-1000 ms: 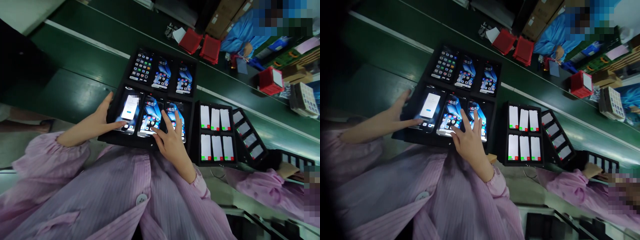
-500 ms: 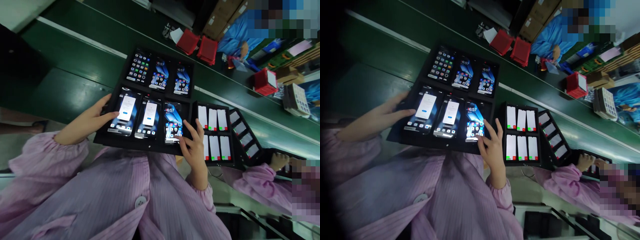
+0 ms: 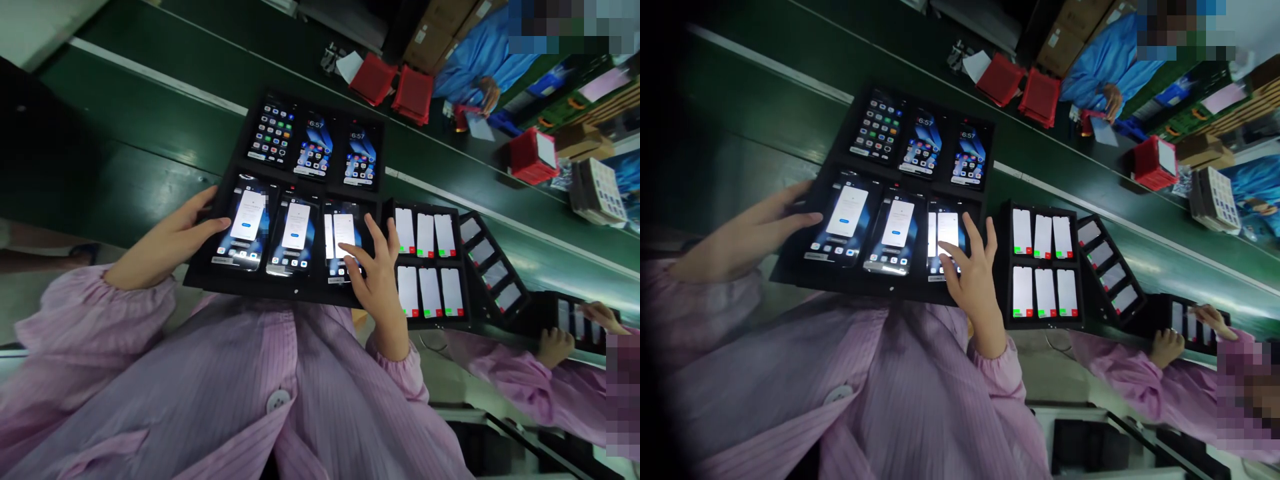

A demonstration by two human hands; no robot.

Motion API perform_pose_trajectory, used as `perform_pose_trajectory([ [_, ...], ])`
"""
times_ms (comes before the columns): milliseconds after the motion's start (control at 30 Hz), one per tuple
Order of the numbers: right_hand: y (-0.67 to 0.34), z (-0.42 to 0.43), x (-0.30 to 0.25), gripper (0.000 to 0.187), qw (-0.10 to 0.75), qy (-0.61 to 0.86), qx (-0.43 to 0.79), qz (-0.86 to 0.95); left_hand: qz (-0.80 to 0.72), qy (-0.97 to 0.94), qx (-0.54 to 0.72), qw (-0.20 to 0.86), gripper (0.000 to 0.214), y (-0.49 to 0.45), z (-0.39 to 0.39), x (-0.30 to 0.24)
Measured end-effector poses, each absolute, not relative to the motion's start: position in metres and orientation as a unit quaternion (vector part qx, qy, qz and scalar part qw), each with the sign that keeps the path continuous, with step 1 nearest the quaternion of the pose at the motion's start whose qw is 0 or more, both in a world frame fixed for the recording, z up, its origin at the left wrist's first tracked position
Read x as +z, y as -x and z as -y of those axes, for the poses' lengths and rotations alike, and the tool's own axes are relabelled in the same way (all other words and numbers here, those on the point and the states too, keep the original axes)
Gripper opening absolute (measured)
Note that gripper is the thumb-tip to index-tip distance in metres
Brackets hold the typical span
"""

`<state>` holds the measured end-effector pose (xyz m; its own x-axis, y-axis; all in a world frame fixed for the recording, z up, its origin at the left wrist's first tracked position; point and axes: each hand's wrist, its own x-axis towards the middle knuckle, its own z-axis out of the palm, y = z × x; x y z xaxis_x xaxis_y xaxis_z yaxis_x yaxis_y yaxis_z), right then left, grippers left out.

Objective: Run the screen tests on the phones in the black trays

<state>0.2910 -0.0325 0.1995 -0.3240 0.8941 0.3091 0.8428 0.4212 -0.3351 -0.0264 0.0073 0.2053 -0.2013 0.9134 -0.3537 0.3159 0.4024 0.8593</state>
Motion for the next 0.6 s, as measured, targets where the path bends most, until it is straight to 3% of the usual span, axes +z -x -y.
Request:
perform_pose_trajectory([
  [333,-0.281,0.024,0.205,0.027,0.19,0.517,0.084,0.831,-0.718,-0.413,0.312,0.465,0.071,0.025,-0.008,0.211],
  [600,-0.294,0.022,0.194,0.044,0.27,0.594,0.026,0.757,-0.718,-0.396,0.326,0.471,0.073,0.023,-0.006,0.211],
])
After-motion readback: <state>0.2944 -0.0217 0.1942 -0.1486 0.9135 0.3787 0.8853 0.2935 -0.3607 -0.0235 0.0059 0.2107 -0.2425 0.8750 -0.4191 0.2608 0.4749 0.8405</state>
